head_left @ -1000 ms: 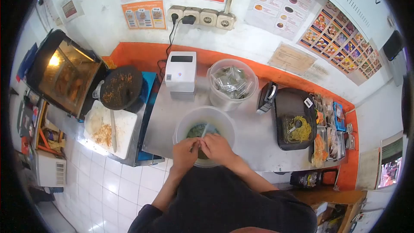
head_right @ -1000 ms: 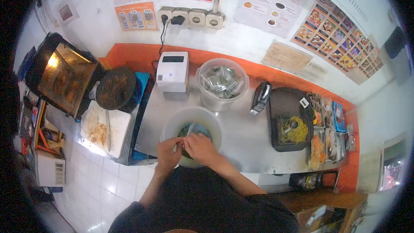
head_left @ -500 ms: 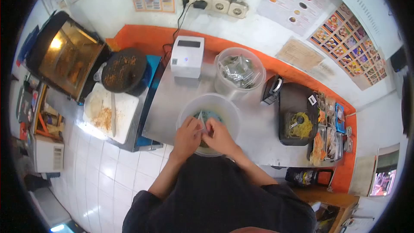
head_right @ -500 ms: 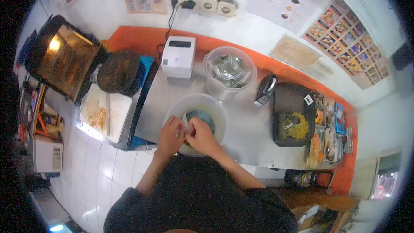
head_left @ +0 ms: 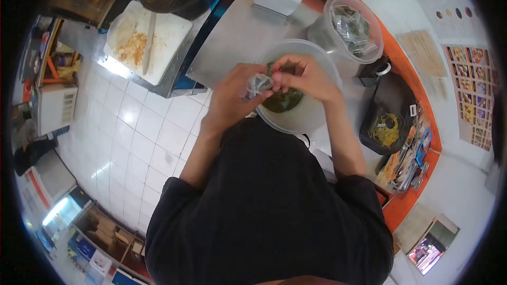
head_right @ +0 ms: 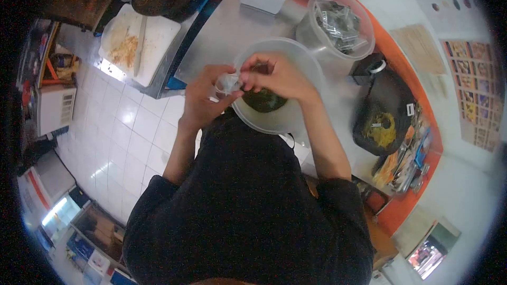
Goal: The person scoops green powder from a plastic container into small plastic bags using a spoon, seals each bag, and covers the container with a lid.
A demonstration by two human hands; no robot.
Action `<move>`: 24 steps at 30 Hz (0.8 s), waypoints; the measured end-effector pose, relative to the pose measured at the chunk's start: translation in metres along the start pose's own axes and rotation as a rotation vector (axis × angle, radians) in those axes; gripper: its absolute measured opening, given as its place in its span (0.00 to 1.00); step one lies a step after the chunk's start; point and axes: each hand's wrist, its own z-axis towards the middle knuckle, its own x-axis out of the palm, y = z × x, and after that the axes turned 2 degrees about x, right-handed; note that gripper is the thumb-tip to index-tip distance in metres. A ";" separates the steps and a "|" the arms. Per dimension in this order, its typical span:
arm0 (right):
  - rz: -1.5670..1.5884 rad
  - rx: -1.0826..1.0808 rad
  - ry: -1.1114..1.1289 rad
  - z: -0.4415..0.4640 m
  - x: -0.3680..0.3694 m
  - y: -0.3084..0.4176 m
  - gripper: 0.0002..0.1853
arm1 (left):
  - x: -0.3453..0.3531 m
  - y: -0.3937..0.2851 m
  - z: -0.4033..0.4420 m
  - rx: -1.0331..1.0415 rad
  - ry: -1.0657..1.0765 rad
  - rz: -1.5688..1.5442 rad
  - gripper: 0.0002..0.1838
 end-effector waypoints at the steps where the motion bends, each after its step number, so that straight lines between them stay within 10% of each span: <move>1: -0.102 0.061 0.008 0.015 -0.010 -0.008 0.08 | -0.007 0.000 -0.002 -0.106 -0.014 -0.014 0.27; 6: -1.308 0.149 0.218 0.084 -0.019 -0.140 0.15 | -0.028 0.022 -0.018 0.005 0.106 -0.055 0.27; 9: -0.881 0.532 0.393 0.084 0.007 -0.126 0.17 | -0.033 0.017 -0.022 -0.106 0.259 -0.135 0.26; 15: -1.067 -0.022 -0.043 0.052 -0.011 -0.121 0.16 | -0.034 0.033 -0.035 -0.097 0.433 -0.148 0.27; 24: -0.340 0.188 -0.132 0.045 -0.011 -0.141 0.16 | -0.014 0.042 -0.023 -0.099 0.609 -0.116 0.26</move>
